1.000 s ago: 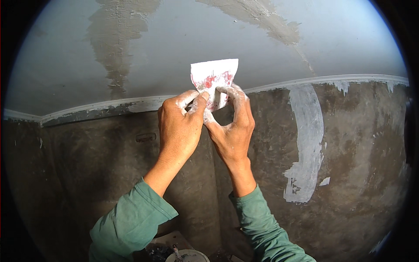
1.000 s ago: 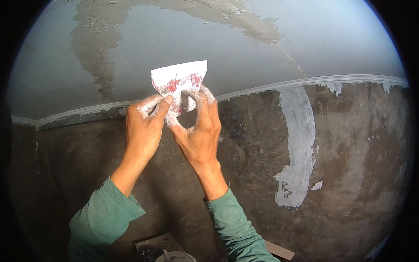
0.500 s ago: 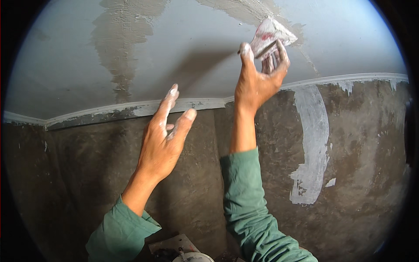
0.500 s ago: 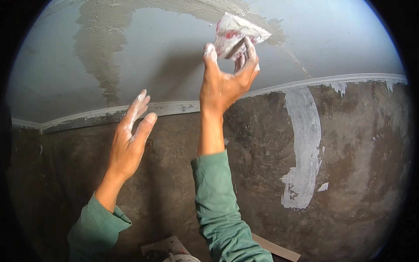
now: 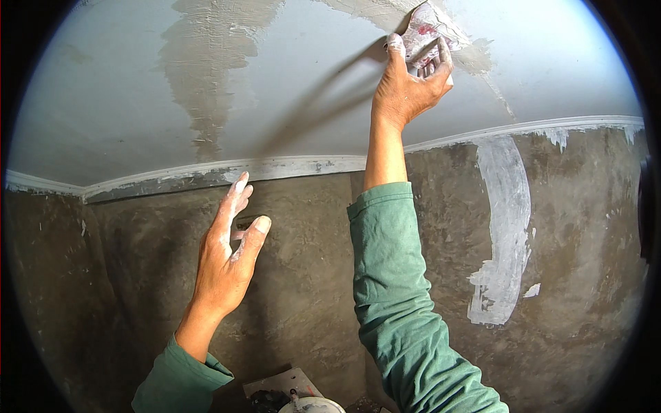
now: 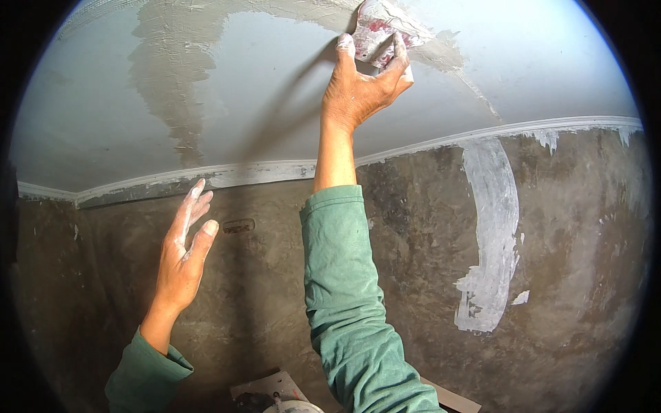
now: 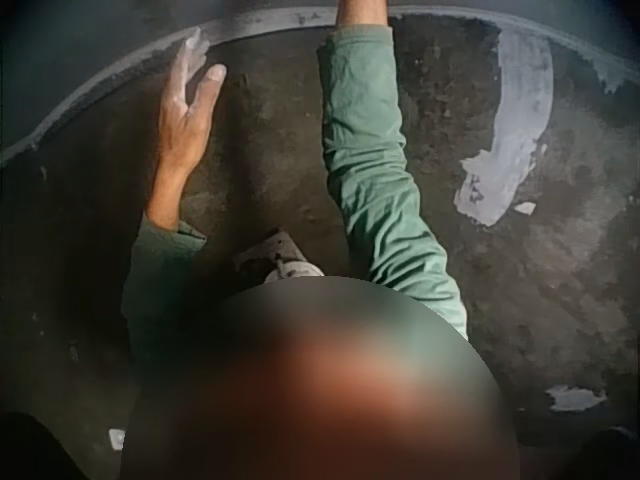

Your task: Applying plaster or filler compound to a ceiling joint using a putty knife.

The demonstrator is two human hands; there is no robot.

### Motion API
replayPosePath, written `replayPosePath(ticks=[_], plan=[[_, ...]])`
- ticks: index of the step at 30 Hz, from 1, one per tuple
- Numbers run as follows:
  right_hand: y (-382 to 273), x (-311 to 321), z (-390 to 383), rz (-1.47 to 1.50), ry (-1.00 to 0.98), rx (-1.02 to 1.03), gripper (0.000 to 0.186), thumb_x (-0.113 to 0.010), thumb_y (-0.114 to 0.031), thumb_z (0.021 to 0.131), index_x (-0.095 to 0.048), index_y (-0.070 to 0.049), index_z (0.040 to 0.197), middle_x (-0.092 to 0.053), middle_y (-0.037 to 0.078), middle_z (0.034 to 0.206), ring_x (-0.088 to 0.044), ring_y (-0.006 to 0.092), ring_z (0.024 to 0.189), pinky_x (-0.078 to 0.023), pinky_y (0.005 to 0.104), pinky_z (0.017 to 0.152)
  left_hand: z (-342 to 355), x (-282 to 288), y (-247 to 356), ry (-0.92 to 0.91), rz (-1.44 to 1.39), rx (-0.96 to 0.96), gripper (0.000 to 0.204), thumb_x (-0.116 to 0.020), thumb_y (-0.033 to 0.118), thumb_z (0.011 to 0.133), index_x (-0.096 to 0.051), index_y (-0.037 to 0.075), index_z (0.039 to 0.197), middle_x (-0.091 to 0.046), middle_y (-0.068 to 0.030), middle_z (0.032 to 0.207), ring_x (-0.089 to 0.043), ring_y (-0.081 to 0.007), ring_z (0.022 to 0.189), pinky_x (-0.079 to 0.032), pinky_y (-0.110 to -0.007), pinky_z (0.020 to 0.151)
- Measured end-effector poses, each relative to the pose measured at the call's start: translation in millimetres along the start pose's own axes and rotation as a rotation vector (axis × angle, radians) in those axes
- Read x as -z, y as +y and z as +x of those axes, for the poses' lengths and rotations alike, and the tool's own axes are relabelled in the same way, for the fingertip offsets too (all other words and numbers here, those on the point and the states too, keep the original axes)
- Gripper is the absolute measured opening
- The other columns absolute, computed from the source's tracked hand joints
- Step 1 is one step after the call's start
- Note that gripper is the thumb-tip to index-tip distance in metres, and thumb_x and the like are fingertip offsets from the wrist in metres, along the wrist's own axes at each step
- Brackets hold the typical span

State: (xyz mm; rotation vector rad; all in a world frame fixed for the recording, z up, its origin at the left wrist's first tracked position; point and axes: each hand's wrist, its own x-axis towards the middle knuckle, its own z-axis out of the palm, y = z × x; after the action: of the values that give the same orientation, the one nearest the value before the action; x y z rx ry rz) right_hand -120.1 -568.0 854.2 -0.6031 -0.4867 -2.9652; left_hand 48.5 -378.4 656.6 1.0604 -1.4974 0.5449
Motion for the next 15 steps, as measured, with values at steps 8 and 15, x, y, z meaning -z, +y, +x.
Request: replayPosePath(ticks=[8, 15], plan=[[-5.3, 8.1, -20.4, -0.040, -0.046, -0.057, 0.069, -0.086, -0.017, 0.075, -0.056, -0.004, 0.135, -0.046, 0.017, 0.125, -0.050, 0.0306, 0.120, -0.041, 0.0461, 0.105, -10.8, 0.6, 3.5, -0.008, 0.010, 0.019, 0.067, -0.057, 0.041, 0.100, -0.037, 0.013, 0.157, -0.052, -0.0180, 0.148, -0.045, -0.0317, 0.140, -0.034, -0.048, 0.116], [16.7, 49.8, -40.8, -0.105, -0.134, -0.124, 0.069, -0.087, -0.021, 0.076, -0.056, -0.005, 0.136, -0.050, 0.018, 0.123, -0.055, 0.0302, 0.115, -0.047, 0.0436, 0.100, -22.4, 6.3, -2.6, -0.011, 0.015, 0.044, 0.067, -0.057, 0.042, 0.100, -0.037, 0.013, 0.156, -0.053, -0.0178, 0.147, -0.047, -0.0323, 0.139, -0.035, -0.049, 0.115]])
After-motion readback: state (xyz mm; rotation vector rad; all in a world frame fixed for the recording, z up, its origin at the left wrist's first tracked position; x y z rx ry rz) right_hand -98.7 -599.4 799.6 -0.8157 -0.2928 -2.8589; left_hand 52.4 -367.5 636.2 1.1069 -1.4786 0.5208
